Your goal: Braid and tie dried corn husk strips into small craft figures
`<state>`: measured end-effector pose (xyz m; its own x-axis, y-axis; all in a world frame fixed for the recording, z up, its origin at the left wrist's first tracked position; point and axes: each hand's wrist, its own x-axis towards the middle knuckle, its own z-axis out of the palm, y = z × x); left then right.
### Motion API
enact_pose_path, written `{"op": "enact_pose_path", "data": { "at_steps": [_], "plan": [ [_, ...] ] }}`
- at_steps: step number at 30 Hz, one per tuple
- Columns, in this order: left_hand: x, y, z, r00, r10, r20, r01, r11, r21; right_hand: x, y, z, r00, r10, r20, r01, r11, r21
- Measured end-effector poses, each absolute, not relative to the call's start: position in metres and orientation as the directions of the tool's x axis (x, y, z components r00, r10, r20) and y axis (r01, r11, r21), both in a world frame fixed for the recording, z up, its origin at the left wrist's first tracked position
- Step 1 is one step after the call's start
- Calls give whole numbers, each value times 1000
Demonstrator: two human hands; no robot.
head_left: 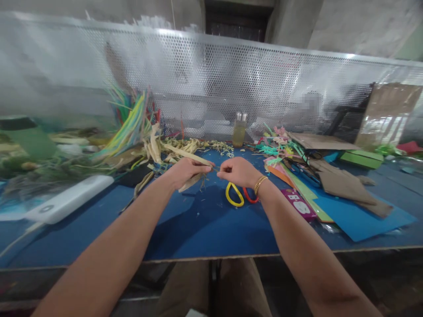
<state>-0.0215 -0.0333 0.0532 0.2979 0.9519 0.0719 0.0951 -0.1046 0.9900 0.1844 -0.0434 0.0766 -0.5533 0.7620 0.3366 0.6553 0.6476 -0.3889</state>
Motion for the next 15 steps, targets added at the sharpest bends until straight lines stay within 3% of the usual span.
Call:
{"op": "enact_pose_path", "data": {
  "at_steps": [8, 11, 15],
  "plan": [
    [-16, -40, 58, 392, 920, 12, 245, -118, 962, 189, -29, 75, -410, 770, 489, 583, 633, -509],
    [-13, -43, 56, 443, 896, -26, 280, -111, 953, 179, -29, 66, -479, 786, 391, 457, 603, -653],
    [-10, -43, 51, 466, 883, -46, 247, -80, 966, 167, -29, 55, -487, 837, 248, 179, 374, -910]
  ]
}}
